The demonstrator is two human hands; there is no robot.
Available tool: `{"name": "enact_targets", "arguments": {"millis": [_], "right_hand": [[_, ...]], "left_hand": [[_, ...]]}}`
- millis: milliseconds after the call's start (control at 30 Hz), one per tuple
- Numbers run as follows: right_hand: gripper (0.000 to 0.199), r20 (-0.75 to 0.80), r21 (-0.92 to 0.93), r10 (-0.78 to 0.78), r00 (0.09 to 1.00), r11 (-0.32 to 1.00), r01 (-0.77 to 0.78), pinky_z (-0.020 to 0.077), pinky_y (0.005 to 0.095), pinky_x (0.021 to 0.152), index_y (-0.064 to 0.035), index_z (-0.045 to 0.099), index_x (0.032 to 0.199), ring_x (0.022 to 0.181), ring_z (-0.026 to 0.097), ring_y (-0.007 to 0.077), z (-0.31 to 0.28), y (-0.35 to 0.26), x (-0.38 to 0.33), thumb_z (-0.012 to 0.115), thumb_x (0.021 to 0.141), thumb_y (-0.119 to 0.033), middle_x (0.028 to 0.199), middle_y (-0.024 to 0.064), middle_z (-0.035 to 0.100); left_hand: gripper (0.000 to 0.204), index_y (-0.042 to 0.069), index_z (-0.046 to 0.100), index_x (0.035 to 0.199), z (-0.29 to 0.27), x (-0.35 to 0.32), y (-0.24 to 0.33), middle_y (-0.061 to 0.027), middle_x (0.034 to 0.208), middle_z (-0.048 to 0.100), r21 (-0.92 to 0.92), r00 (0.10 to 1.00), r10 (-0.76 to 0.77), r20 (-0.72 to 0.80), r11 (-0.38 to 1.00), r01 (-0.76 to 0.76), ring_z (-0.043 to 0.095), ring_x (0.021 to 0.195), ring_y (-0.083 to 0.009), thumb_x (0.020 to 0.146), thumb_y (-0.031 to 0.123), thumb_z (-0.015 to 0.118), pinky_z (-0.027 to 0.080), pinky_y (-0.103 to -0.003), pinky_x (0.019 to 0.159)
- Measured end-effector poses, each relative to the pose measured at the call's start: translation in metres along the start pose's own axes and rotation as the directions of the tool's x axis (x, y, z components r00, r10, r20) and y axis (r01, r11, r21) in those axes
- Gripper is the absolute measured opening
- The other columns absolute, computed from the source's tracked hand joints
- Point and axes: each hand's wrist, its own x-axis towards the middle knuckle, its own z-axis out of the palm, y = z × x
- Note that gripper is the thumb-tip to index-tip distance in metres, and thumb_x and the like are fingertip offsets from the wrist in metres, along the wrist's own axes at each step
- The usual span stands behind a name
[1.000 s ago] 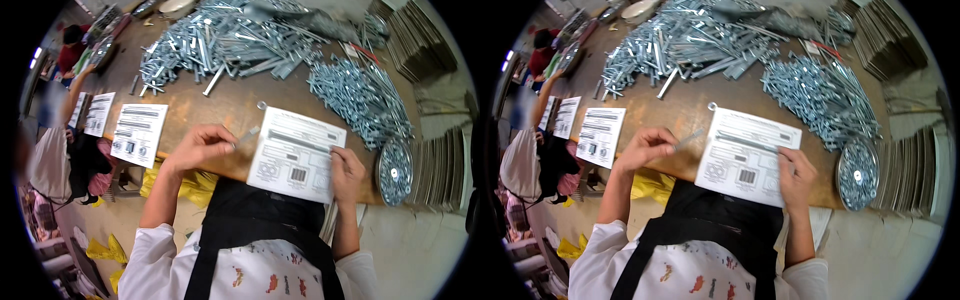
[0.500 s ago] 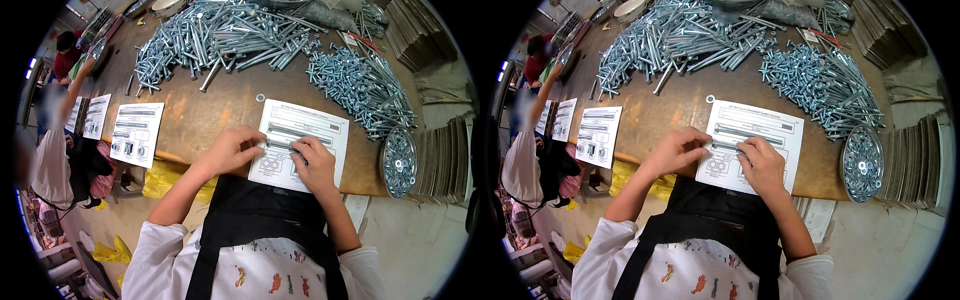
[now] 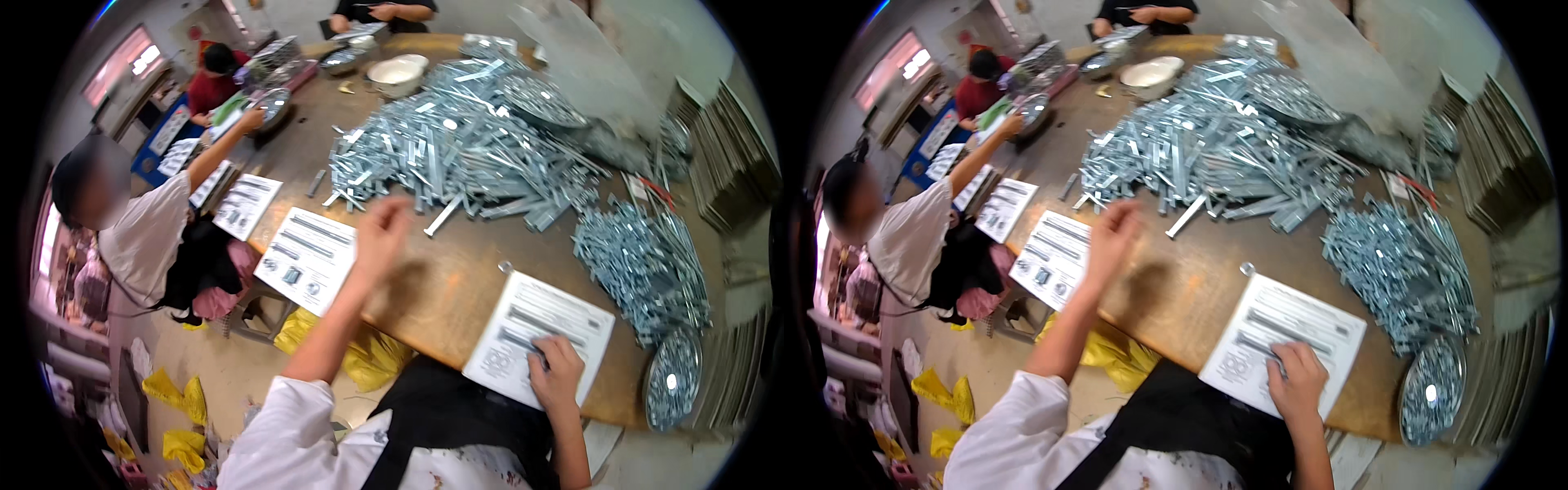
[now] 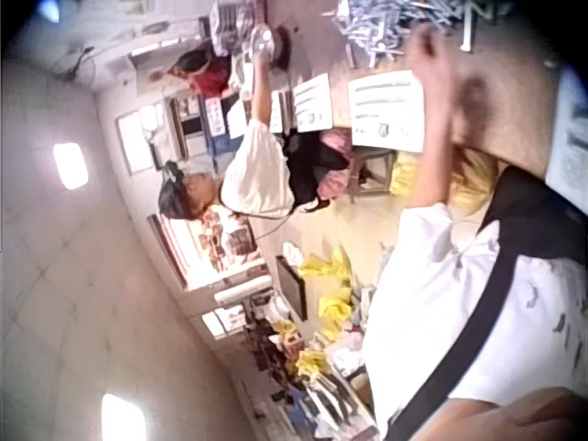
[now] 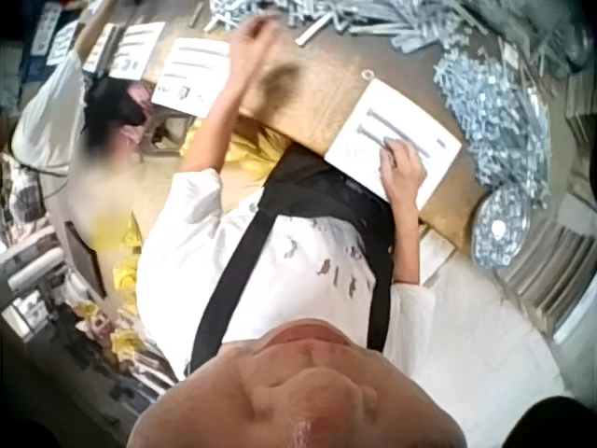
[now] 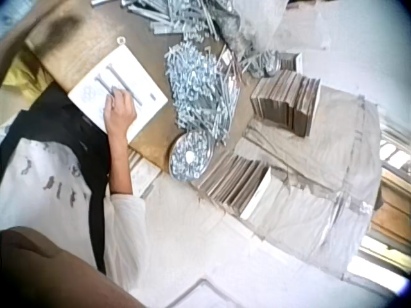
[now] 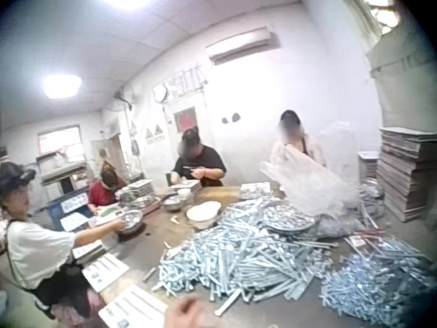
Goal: The person repeatedly picks bolts and washers from piles on a table and places them into slots on a printed instruction sheet. They handle the fasteners one at a time, aligning them with the sheet's layout. Other workers are visible in the background performing similar tasks.
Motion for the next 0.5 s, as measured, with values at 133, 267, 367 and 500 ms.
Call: {"name": "enact_targets", "arguments": {"millis": [133, 267, 367, 500], "right_hand": [[0.019, 0.063, -0.025, -0.045, 0.997, 0.999, 0.047, 0.0522, 0.0378, 0.065, -0.0086, 0.069, 0.093, 0.078, 0.065, 0.0281, -0.001, 0.013, 0.001, 0.071, 0.075, -0.004, 0.089, 0.0081, 0.064], [0.023, -0.003, 0.029, 0.022, 1.000, 0.999, -0.022, 0.0529, 0.0360, 0.068, -0.0103, 0.068, 0.102, 0.079, 0.065, 0.0268, -0.033, 0.027, 0.009, 0.071, 0.079, -0.007, 0.093, 0.0069, 0.064], [0.021, -0.156, -0.155, 0.040, 0.987, 0.986, -0.064, 0.0535, 0.0371, 0.068, -0.0107, 0.067, 0.104, 0.080, 0.066, 0.0264, -0.090, 0.073, 0.025, 0.067, 0.083, -0.011, 0.100, 0.0059, 0.064], [0.026, -0.186, -0.708, 0.125, 0.975, 0.671, -0.221, 0.0533, 0.0427, 0.075, -0.0098, 0.065, 0.102, 0.095, 0.061, 0.0301, -0.158, 0.146, 0.065, 0.061, 0.078, -0.003, 0.102, 0.0094, 0.059]], "left_hand": [[0.016, -0.001, 0.068, 0.106, 0.006, -0.019, 0.009, -0.0010, 0.088, 0.067, 0.079, 0.975, -0.077, 0.209, 0.995, 0.062, 0.058, 0.078, -0.0070, 0.094, 0.010, 0.064, 0.047, -0.022, 0.069], [0.013, 0.000, 0.069, 0.101, 0.035, -0.069, -0.017, 0.0009, 0.081, 0.065, 0.113, 0.916, -0.129, 0.379, 0.989, 0.093, 0.056, 0.071, -0.0051, 0.095, 0.010, 0.064, 0.045, -0.021, 0.064], [0.013, 0.001, 0.069, 0.102, 0.058, -0.082, -0.016, 0.0030, 0.079, 0.062, 0.020, 0.893, -0.184, 0.411, 0.981, 0.193, 0.053, 0.069, -0.0044, 0.095, 0.010, 0.063, 0.043, -0.020, 0.061], [0.014, 0.002, 0.069, 0.105, 0.066, -0.085, -0.035, 0.0034, 0.080, 0.061, -0.014, 0.911, -0.211, 0.353, 0.973, 0.231, 0.052, 0.069, -0.0043, 0.096, 0.011, 0.063, 0.041, -0.020, 0.061]]}}
